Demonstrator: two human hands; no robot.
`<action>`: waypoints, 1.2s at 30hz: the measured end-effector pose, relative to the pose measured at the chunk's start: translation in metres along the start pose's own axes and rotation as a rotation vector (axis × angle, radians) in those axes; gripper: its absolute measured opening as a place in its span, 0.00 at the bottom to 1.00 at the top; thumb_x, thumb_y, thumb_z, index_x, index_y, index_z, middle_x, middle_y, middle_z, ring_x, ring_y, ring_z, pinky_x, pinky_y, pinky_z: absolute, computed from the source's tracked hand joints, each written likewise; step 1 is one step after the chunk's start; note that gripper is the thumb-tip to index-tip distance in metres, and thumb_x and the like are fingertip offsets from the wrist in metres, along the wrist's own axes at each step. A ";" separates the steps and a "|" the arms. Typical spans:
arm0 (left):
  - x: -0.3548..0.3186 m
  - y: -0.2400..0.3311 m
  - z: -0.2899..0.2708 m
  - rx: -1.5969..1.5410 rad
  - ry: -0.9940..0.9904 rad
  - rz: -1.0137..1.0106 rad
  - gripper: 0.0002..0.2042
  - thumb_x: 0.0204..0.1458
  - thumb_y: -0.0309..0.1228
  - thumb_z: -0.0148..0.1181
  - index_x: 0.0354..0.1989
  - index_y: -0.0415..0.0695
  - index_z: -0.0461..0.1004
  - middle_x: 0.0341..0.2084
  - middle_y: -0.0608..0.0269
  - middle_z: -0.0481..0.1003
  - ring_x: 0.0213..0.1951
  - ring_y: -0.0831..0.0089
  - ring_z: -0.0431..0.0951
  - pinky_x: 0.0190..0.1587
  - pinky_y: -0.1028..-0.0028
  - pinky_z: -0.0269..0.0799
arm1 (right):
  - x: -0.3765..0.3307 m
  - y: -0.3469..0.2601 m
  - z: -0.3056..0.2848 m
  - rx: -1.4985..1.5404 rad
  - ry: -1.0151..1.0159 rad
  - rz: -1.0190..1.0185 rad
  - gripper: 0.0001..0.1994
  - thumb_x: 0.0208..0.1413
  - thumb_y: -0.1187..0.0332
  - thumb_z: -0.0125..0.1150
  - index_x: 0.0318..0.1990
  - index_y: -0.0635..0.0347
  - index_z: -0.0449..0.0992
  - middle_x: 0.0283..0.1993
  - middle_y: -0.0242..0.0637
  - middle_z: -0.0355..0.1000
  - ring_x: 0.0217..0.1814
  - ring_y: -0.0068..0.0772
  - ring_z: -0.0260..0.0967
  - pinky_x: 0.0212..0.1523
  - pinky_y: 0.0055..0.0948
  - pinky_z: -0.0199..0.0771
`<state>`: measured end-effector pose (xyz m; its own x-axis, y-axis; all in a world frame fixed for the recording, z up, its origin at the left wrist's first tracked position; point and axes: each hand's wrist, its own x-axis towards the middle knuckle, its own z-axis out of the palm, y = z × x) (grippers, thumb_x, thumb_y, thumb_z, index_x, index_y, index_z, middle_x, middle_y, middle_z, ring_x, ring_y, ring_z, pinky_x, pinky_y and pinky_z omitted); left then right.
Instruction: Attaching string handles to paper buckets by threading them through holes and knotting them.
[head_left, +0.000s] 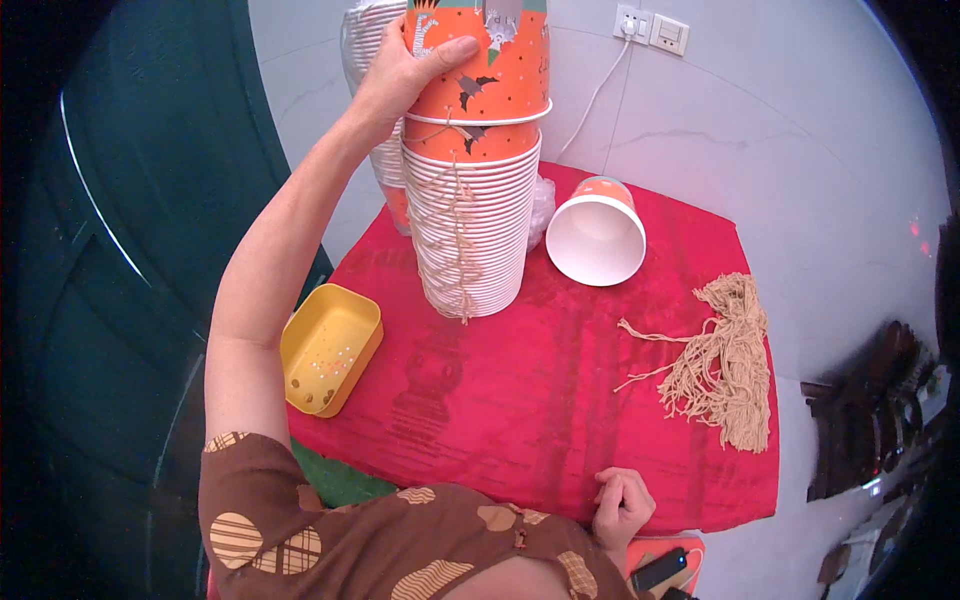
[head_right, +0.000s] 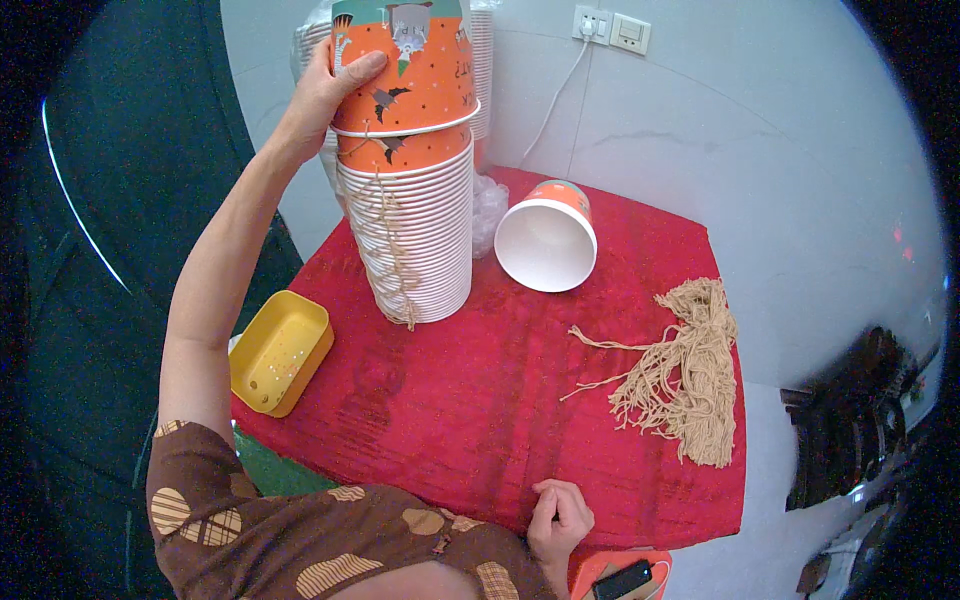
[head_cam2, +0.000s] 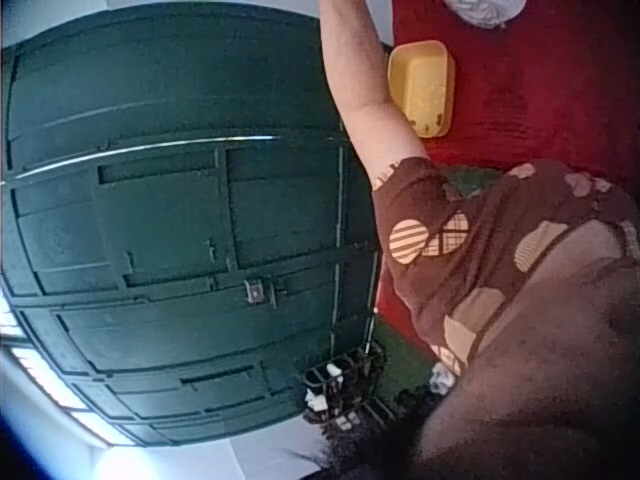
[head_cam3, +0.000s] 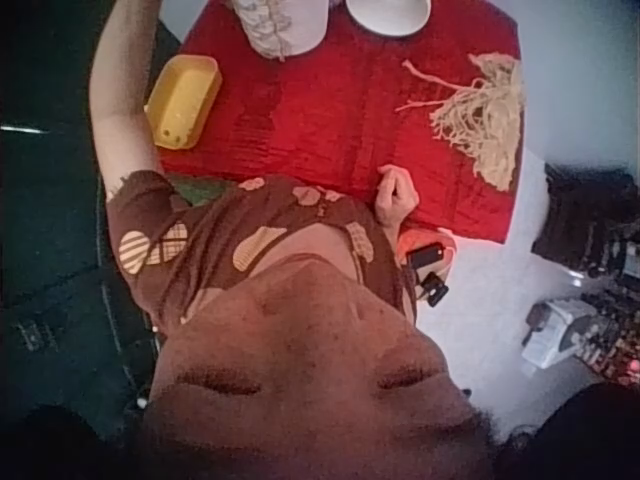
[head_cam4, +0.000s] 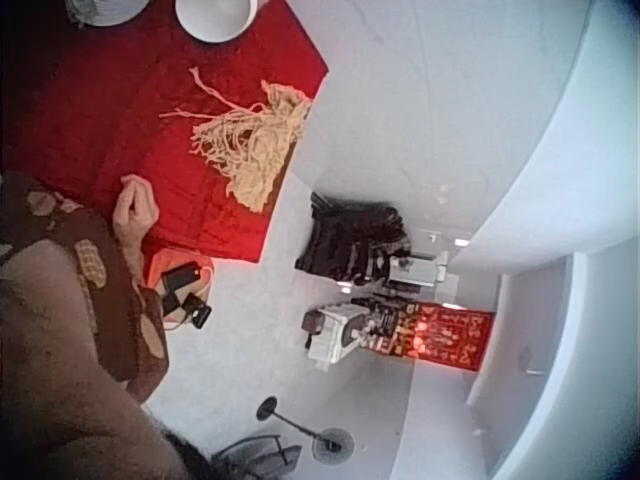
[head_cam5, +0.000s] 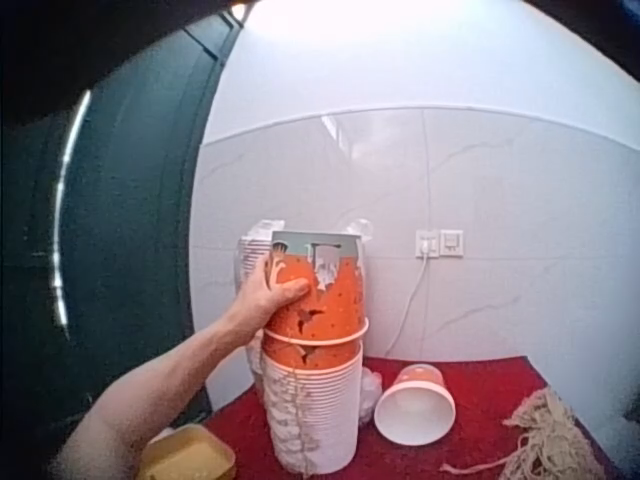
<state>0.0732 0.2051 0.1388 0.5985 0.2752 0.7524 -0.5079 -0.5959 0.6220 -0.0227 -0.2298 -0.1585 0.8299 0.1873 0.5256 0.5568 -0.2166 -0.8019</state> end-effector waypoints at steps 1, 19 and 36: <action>0.000 -0.001 0.000 0.000 -0.001 0.000 0.38 0.46 0.51 0.68 0.58 0.39 0.59 0.47 0.53 0.72 0.46 0.69 0.78 0.52 0.69 0.75 | 0.000 0.001 0.000 0.000 -0.002 0.004 0.11 0.59 0.78 0.48 0.26 0.71 0.74 0.28 0.41 0.73 0.17 0.19 0.61 0.19 0.20 0.58; -0.010 0.013 0.003 0.038 -0.026 -0.003 0.43 0.42 0.51 0.72 0.60 0.38 0.57 0.49 0.52 0.72 0.46 0.68 0.78 0.50 0.68 0.76 | 0.000 -0.001 0.000 0.013 0.007 0.016 0.11 0.58 0.77 0.48 0.25 0.71 0.73 0.27 0.42 0.73 0.17 0.19 0.61 0.19 0.20 0.59; -0.015 0.004 0.007 0.036 0.046 -0.007 0.45 0.41 0.50 0.73 0.62 0.36 0.55 0.49 0.51 0.71 0.48 0.67 0.77 0.50 0.69 0.76 | 0.000 -0.002 0.001 0.004 0.002 0.012 0.11 0.58 0.77 0.47 0.26 0.70 0.74 0.28 0.42 0.73 0.17 0.20 0.61 0.20 0.20 0.59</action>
<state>0.0665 0.1936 0.1284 0.5725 0.3135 0.7576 -0.4806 -0.6203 0.6199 -0.0234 -0.2286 -0.1570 0.8365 0.1827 0.5167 0.5468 -0.2148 -0.8092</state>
